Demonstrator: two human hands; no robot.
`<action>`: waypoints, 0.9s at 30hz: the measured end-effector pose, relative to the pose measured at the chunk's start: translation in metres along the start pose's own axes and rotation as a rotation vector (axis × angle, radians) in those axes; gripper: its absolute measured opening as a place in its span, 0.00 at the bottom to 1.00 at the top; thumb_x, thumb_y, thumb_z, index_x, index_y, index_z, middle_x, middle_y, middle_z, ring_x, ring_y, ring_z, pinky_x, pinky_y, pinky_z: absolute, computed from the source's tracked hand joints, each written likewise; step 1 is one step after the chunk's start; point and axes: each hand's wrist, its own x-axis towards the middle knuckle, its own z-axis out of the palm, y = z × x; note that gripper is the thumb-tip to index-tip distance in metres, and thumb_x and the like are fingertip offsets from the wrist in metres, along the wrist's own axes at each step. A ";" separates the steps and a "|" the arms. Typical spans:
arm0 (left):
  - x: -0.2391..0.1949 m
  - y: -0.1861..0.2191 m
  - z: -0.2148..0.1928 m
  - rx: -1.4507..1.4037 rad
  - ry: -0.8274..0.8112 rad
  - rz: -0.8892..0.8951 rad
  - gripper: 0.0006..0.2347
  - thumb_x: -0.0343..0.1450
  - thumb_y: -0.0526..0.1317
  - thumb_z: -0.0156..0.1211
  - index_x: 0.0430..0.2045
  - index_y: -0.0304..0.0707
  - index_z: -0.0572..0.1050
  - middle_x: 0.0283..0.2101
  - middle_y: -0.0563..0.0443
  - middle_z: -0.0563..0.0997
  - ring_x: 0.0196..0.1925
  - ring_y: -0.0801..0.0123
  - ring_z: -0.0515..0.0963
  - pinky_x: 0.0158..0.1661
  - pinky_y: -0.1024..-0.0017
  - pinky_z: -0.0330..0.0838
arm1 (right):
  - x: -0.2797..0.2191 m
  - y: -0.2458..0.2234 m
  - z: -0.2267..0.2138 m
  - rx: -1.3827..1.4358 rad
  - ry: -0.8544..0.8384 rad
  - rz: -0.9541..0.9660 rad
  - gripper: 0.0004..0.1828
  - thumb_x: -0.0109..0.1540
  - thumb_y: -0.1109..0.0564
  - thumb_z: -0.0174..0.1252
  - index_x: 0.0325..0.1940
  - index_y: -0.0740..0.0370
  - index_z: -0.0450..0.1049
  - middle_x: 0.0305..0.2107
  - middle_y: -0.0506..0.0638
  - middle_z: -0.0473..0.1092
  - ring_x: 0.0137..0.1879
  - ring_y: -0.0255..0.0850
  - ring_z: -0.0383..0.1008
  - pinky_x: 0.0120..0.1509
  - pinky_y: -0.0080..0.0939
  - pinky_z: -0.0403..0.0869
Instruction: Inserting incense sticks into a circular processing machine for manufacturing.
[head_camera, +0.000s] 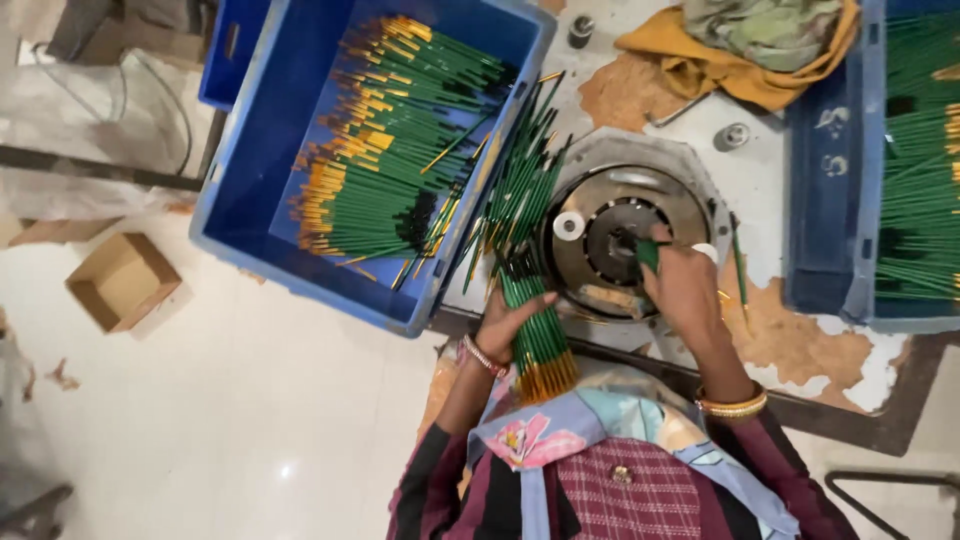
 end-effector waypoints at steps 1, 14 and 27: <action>0.006 0.000 -0.004 -0.003 0.013 -0.001 0.10 0.68 0.33 0.70 0.40 0.30 0.76 0.35 0.47 0.82 0.35 0.61 0.86 0.37 0.65 0.83 | 0.006 0.001 0.002 0.005 -0.011 -0.007 0.24 0.56 0.59 0.65 0.57 0.63 0.72 0.26 0.65 0.73 0.36 0.64 0.76 0.41 0.60 0.73; 0.003 0.007 -0.006 -0.051 -0.094 0.018 0.19 0.64 0.27 0.68 0.49 0.31 0.69 0.37 0.43 0.82 0.38 0.55 0.86 0.40 0.57 0.83 | 0.005 0.013 0.020 -0.089 0.155 -0.101 0.21 0.53 0.60 0.67 0.49 0.67 0.75 0.29 0.66 0.73 0.34 0.63 0.76 0.38 0.58 0.73; 0.006 0.036 0.049 -0.096 -0.232 -0.224 0.21 0.66 0.24 0.66 0.52 0.32 0.68 0.42 0.42 0.82 0.38 0.58 0.85 0.39 0.62 0.83 | 0.013 -0.005 -0.030 0.938 -0.412 0.060 0.17 0.64 0.46 0.61 0.35 0.64 0.74 0.17 0.44 0.71 0.22 0.28 0.68 0.23 0.33 0.64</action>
